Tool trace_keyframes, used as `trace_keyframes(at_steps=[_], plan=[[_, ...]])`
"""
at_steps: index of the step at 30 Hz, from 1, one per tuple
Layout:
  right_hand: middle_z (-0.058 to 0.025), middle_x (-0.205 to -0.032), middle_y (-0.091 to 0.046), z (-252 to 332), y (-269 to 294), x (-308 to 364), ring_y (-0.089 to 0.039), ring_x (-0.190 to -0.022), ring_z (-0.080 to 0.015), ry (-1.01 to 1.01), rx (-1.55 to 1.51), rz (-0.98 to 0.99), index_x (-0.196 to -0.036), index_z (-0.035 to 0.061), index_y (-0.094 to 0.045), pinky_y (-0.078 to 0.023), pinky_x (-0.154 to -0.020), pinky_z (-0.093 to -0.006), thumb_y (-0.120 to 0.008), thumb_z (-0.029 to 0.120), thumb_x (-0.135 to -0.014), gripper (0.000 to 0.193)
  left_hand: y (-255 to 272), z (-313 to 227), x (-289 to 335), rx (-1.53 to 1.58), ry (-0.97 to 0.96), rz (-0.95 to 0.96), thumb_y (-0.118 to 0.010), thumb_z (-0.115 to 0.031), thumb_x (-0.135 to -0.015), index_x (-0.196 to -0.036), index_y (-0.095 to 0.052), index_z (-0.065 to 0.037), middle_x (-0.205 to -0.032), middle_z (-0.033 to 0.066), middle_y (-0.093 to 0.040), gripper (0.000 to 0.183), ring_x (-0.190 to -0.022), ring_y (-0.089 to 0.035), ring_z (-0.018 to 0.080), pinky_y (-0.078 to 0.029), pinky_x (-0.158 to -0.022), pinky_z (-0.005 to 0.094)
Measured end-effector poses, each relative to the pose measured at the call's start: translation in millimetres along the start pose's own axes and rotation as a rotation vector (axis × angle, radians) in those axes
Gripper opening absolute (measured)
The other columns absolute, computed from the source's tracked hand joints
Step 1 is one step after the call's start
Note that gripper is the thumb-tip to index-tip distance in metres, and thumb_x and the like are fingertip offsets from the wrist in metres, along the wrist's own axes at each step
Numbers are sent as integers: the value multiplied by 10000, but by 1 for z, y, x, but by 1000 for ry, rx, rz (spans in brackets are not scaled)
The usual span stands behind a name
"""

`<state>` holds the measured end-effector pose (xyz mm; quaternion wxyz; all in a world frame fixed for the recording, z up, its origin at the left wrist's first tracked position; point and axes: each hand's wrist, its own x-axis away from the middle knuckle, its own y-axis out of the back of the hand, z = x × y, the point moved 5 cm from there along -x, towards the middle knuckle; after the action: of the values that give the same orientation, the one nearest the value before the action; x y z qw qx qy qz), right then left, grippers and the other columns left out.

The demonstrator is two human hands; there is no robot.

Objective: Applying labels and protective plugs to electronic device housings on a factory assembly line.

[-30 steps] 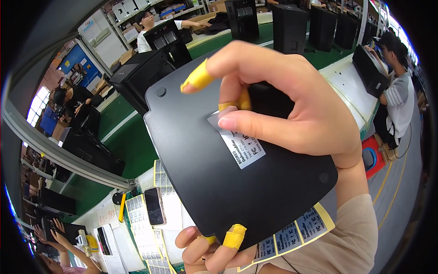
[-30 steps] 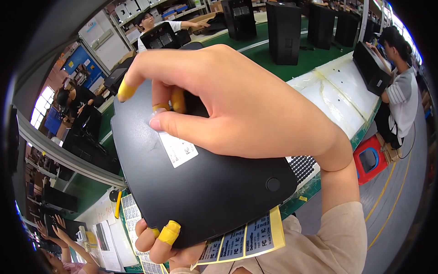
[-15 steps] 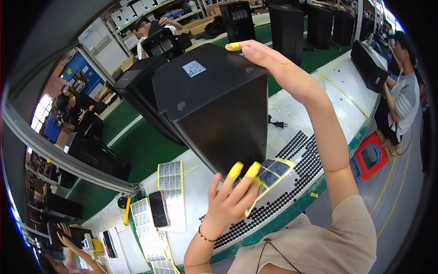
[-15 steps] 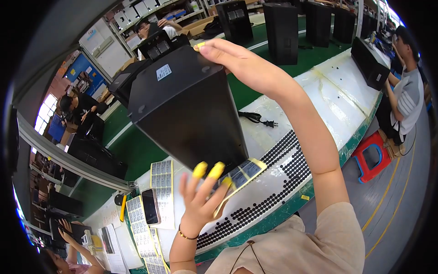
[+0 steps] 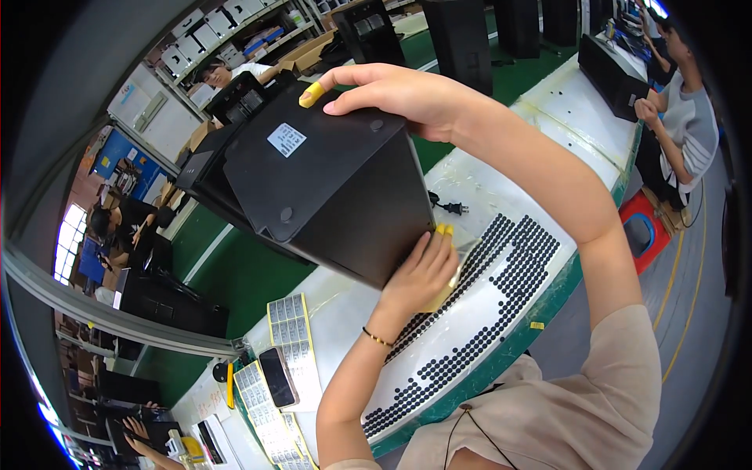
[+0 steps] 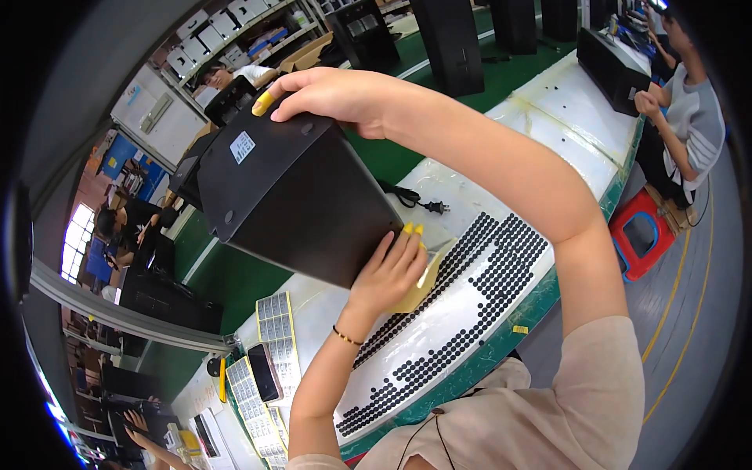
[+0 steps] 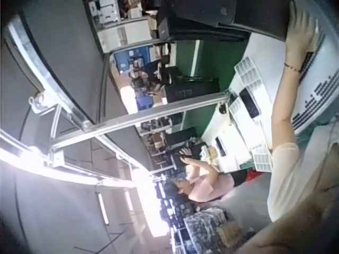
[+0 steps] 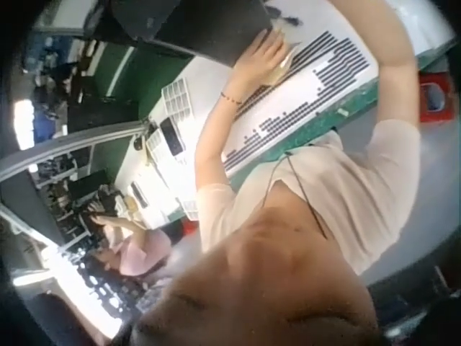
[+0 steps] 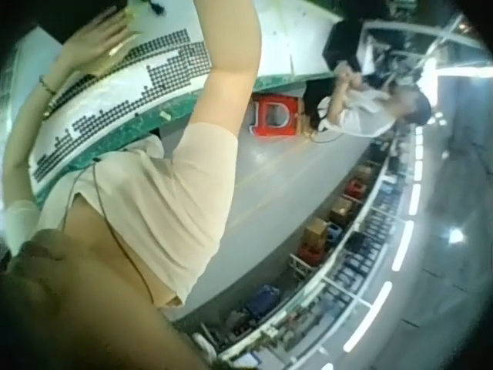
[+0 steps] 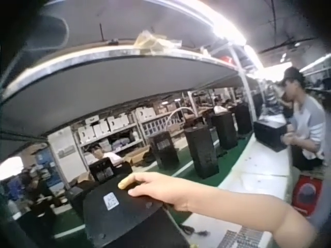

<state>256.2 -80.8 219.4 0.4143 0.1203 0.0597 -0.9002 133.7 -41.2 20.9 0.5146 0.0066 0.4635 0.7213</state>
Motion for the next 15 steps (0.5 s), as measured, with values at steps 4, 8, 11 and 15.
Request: trace_keyframes(at_steps=[4, 8, 11, 15], plan=[[-40, -1015, -642, 11, -3, -2, -605, -885, -68, 130, 92, -33, -1145, 84, -638, -484, -778, -210, -615, 137, -896, 256, -47, 23, 1, -350, -117, -22, -459, -240, -924, -1124, -577, -163, -1329, -7, -561, 245, -1276, -463, 130, -242, -1143, 371], [-17, -931, -626, 12, 4, -6, -565, -856, -72, 290, 262, -88, -1114, 75, -656, -443, -777, -224, -604, 119, -878, 246, -95, 50, -19, -453, -128, 4, -441, -267, -932, -1175, -599, -181, -1403, -37, -502, 303, -1329, -398, 106, -166, -1166, 386], [-23, -932, -643, 2, 17, -3, -572, -810, -66, 303, 321, -122, -1130, 71, -655, -454, -763, -235, -616, 102, -875, 260, -128, 66, -24, -384, -66, 34, -450, -245, -923, -1136, -619, -178, -1394, -46, -509, 280, -1334, -395, 106, -175, -1170, 325], [-26, -1104, -649, -26, 53, -11, -585, -935, -75, 332, 280, -140, -1178, 55, -641, -452, -866, -232, -591, 103, -903, 283, -134, 74, -32, 28, 91, 112, -572, -145, -833, -1058, -621, -149, -1298, -12, -567, 230, -1298, -435, 147, -250, -1144, 289]])
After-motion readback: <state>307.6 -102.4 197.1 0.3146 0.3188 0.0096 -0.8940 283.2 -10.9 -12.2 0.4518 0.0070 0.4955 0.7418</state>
